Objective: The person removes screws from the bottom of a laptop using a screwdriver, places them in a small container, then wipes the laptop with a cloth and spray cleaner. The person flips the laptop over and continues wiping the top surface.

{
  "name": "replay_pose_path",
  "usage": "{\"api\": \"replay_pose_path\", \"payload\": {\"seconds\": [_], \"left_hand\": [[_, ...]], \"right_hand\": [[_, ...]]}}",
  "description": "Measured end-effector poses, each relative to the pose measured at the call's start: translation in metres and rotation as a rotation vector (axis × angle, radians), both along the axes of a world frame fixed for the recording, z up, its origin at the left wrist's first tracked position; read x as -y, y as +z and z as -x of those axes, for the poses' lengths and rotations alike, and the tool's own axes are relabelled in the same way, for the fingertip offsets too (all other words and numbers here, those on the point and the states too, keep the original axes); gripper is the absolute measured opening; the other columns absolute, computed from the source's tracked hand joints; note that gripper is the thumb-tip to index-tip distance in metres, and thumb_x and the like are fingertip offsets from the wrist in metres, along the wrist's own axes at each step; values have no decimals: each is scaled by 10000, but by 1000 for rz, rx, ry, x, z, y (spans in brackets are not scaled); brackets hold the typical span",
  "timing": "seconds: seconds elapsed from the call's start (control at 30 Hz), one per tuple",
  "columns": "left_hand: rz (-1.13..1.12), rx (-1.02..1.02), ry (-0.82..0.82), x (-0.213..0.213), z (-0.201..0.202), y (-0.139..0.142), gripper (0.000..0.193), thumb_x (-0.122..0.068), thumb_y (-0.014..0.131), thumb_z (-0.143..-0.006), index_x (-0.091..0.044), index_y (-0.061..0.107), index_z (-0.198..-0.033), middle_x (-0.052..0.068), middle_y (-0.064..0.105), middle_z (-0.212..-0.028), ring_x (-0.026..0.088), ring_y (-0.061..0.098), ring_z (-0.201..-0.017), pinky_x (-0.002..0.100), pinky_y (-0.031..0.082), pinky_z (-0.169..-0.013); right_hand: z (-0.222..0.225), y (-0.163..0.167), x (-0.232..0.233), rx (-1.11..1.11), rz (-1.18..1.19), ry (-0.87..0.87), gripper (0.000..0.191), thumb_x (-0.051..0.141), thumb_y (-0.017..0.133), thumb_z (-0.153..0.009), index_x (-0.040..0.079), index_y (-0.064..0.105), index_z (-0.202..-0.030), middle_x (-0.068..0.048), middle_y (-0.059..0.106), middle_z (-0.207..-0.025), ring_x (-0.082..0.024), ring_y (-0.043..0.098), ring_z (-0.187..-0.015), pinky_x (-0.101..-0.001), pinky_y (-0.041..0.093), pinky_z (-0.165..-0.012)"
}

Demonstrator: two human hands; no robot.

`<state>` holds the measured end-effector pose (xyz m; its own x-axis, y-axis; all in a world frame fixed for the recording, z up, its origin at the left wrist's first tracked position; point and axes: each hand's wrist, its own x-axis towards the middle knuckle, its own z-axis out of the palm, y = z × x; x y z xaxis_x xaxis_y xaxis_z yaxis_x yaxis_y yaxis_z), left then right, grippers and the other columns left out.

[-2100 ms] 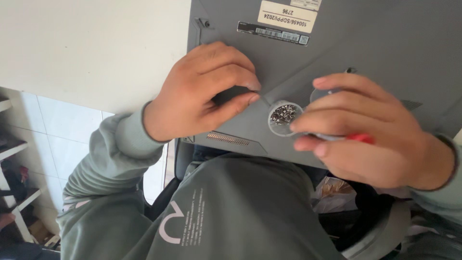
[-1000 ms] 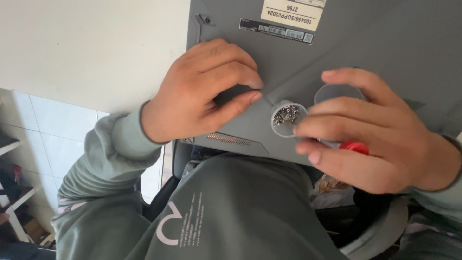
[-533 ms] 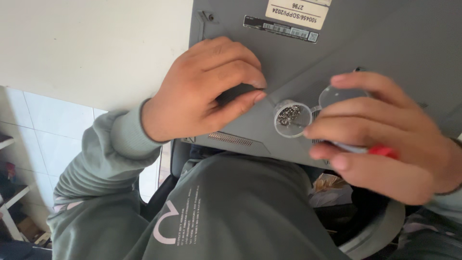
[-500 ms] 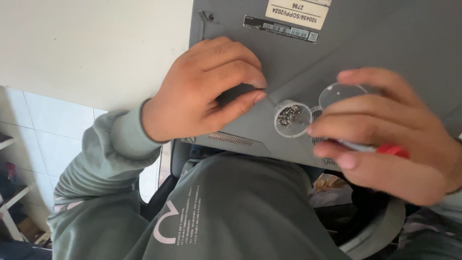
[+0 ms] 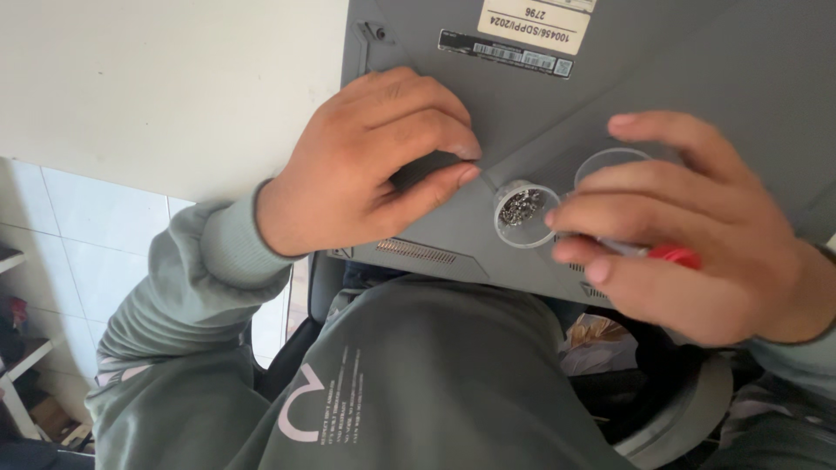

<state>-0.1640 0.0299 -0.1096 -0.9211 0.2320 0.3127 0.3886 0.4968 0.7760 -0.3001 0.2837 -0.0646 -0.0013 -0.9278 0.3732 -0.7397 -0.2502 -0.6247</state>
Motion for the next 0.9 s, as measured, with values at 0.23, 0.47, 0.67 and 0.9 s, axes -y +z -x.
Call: {"api": "replay_pose_path", "payload": {"seconds": [0.23, 0.47, 0.67, 0.9], "left_hand": [[16, -4, -3, 1, 0, 0, 166, -87, 785, -1005, -68, 647, -1096, 62, 635, -1104, 271, 625, -1002, 395, 488, -872], [14, -2, -2, 0, 0, 0, 183, -91, 796, -1008, -73, 644, -1107, 56, 628, -1114, 268, 622, -1012, 393, 492, -887], [4, -5, -3, 0, 0, -1, 199, -92, 805, -992, -68, 642, -1104, 61, 628, -1110, 277, 617, -998, 397, 485, -870], [-4, 7, -15, -6, 2, 9, 191, -137, 821, -961, -91, 703, -1104, 52, 626, -1083, 254, 600, -967, 396, 426, -848]], "right_hand": [[0, 2, -20, 98, -72, -47, 303, -9, 764, -874, 104, 529, -1027, -143, 709, -1042, -288, 716, -899, -649, 450, -1053], [2, -18, -23, 18, 19, 27, 337, 11, 804, -885, 98, 486, -952, -160, 726, -1008, -278, 704, -842, -629, 493, -1007], [-2, 3, -17, 70, -60, -49, 387, 17, 771, -874, 133, 477, -1097, -156, 714, -1059, -313, 733, -934, -652, 478, -1033], [-4, -4, -21, 183, -80, -92, 627, 2, 767, -882, 237, 342, -1279, -96, 698, -1111, -287, 745, -970, -634, 499, -1054]]}}
